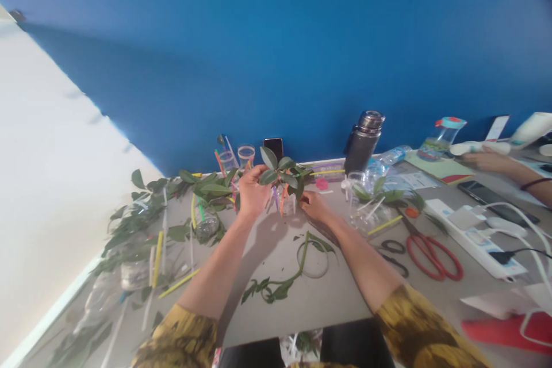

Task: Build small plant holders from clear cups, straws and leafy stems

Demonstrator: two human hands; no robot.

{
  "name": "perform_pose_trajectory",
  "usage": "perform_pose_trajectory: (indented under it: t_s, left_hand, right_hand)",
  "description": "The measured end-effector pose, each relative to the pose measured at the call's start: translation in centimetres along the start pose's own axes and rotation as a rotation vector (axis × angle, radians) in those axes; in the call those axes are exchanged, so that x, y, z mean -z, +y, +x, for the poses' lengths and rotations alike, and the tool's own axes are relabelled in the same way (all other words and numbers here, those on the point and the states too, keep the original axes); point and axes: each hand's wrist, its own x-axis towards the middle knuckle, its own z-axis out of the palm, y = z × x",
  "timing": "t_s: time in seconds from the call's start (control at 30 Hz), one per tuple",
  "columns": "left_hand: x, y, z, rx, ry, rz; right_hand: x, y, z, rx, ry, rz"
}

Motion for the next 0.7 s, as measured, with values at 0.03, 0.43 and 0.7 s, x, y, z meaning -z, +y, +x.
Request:
perform_pose_trajectory:
  t_s: [0.03,0.43,0.7]
  left_hand:
    - [0.0,-0.1,0.0,-0.014,-0.007,0.014]
    - [0.1,-0.8,0.1,-0.042,-0.115,0.041]
    - [0.5,-1.8,0.2,-0.070,-0.183,0.090]
  right_hand:
    - [0.0,0.0,0.0,0.000,-0.006,0.002]
    - [0.3,-0.3,-0.1,-0.019,-0.018,-0.021]
    - [0.1,0.0,0.1,-0.007,-0.012,-0.039]
